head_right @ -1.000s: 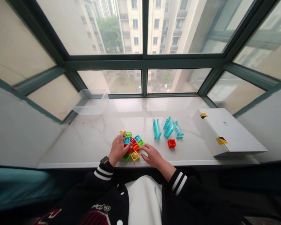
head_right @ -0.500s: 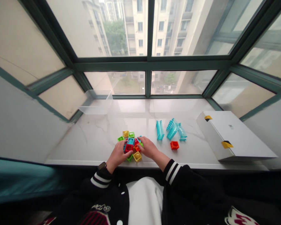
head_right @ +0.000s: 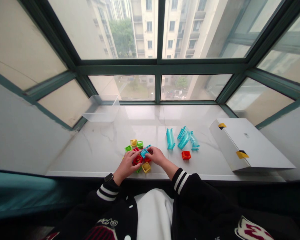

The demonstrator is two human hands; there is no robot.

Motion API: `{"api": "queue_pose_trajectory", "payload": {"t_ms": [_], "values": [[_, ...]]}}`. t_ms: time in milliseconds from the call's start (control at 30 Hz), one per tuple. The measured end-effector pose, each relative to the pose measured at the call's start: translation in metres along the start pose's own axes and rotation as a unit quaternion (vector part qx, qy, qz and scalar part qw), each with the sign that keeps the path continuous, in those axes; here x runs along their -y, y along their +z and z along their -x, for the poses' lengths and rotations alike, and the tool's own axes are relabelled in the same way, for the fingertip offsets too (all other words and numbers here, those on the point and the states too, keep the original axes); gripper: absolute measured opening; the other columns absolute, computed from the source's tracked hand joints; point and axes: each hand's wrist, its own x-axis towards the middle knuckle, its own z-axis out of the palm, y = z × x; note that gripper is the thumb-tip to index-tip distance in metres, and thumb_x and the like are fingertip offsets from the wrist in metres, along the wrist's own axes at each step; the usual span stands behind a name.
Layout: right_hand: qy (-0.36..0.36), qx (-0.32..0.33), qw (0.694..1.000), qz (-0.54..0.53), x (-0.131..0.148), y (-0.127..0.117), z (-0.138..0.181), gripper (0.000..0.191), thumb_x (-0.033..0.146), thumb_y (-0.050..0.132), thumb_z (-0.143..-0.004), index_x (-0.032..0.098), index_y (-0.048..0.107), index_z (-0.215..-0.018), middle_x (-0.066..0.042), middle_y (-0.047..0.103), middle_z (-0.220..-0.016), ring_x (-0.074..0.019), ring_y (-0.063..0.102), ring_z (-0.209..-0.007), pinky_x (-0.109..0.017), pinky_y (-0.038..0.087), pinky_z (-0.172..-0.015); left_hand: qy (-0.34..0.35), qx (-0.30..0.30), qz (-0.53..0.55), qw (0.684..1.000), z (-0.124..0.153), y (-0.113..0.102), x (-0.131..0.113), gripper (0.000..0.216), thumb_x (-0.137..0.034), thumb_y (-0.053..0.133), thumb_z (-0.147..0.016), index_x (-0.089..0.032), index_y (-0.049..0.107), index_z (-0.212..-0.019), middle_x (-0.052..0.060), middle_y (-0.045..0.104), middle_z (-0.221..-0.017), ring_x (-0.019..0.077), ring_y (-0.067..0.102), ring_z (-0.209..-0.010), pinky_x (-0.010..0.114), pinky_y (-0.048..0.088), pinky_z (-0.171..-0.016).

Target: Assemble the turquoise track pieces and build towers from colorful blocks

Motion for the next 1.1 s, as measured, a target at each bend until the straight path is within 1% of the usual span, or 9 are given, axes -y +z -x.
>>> {"api": "queue_pose_trajectory", "payload": {"t_ms": [100,200,267,333,433,533,733,933,1100], "values": [[0.017,0.004,0.999,-0.027,-0.004,0.001,0.000,0.018,0.033,0.081,-0.078,0.020,0.070,-0.083,-0.001,0.071,-0.084,-0.0196,0.067,-0.079,-0.033,0.054,-0.076,-0.007,-0.005,-0.001,1.000,0.001,0.002,0.000,0.070,-0.028,0.074,-0.089,-0.031,0.053,-0.156,0.008,0.067,-0.124,0.0317,0.058,-0.122,0.053,0.047,-0.114],[-0.014,-0.018,0.999,-0.039,-0.001,-0.001,0.005,0.020,0.037,0.081,-0.076,0.020,0.070,-0.079,-0.003,0.068,-0.092,-0.0204,0.067,-0.085,-0.036,0.055,-0.083,-0.022,-0.028,0.003,0.999,0.002,0.006,0.001,0.073,-0.028,0.076,-0.086,-0.025,0.052,-0.154,0.012,0.065,-0.136,0.0335,0.056,-0.128,0.054,0.046,-0.115],[-0.047,-0.035,0.995,-0.079,0.003,-0.007,0.011,0.024,0.043,0.082,-0.077,0.021,0.071,-0.080,-0.005,0.067,-0.101,-0.0224,0.067,-0.094,-0.037,0.056,-0.088,-0.032,-0.036,0.002,0.999,0.002,0.007,0.001,0.063,-0.028,0.078,-0.085,-0.022,0.058,-0.145,0.012,0.066,-0.136,0.0336,0.056,-0.127,0.054,0.048,-0.113],[-0.064,-0.037,0.988,-0.137,0.008,-0.017,0.018,0.030,0.049,0.083,-0.078,0.022,0.071,-0.083,-0.006,0.068,-0.108,-0.0245,0.067,-0.102,-0.038,0.057,-0.090,-0.036,-0.032,-0.006,0.999,0.002,0.007,0.000,0.046,-0.030,0.078,-0.086,-0.021,0.066,-0.130,0.011,0.068,-0.127,0.0326,0.058,-0.122,0.052,0.050,-0.109],[-0.046,-0.006,0.971,-0.234,0.013,-0.036,0.031,0.038,0.056,0.085,-0.079,0.023,0.072,-0.094,-0.006,0.073,-0.107,-0.0243,0.068,-0.101,-0.040,0.057,-0.091,-0.036,-0.031,-0.019,0.999,0.002,0.006,-0.001,0.033,-0.033,0.077,-0.089,-0.022,0.068,-0.118,0.010,0.069,-0.120,0.0319,0.058,-0.119,0.050,0.051,-0.107],[-0.016,0.008,0.952,-0.304,0.010,-0.055,0.045,0.041,0.056,0.087,-0.080,0.023,0.074,-0.101,-0.004,0.075,-0.099,-0.0218,0.070,-0.094,-0.041,0.056,-0.094,-0.034,-0.035,-0.026,0.998,0.002,0.008,0.002,0.034,-0.037,0.076,-0.091,-0.023,0.067,-0.121,0.009,0.069,-0.122,0.0321,0.057,-0.119,0.051,0.050,-0.107],[0.037,-0.036,0.930,-0.363,-0.015,-0.076,0.075,0.042,0.054,0.094,-0.074,0.022,0.073,-0.093,-0.002,0.075,-0.093,-0.0200,0.070,-0.089,-0.039,0.057,-0.091,-0.029,-0.039,-0.045,0.998,0.003,0.015,0.008,0.037,-0.042,0.073,-0.095,-0.025,0.068,-0.127,0.010,0.069,-0.123,0.0339,0.056,-0.120,0.054,0.049,-0.110],[0.066,-0.059,0.917,-0.388,-0.028,-0.077,0.096,0.050,0.050,0.096,-0.071,0.024,0.070,-0.104,-0.004,0.075,-0.103,-0.0216,0.072,-0.091,-0.038,0.059,-0.084,-0.040,-0.040,-0.060,0.997,-0.001,0.014,0.009,0.035,-0.040,0.071,-0.096,-0.026,0.069,-0.128,0.011,0.066,-0.135,0.0345,0.057,-0.128,0.057,0.048,-0.113],[0.038,-0.047,0.927,-0.369,-0.021,-0.066,0.100,0.064,0.049,0.096,-0.071,0.025,0.068,-0.124,-0.009,0.073,-0.120,-0.0249,0.072,-0.103,-0.043,0.061,-0.089,-0.044,-0.071,-0.076,0.994,-0.002,0.007,-0.004,0.046,-0.043,0.074,-0.094,-0.027,0.066,-0.137,0.014,0.058,-0.152,0.0428,0.045,-0.147,0.070,0.034,-0.123]]}}
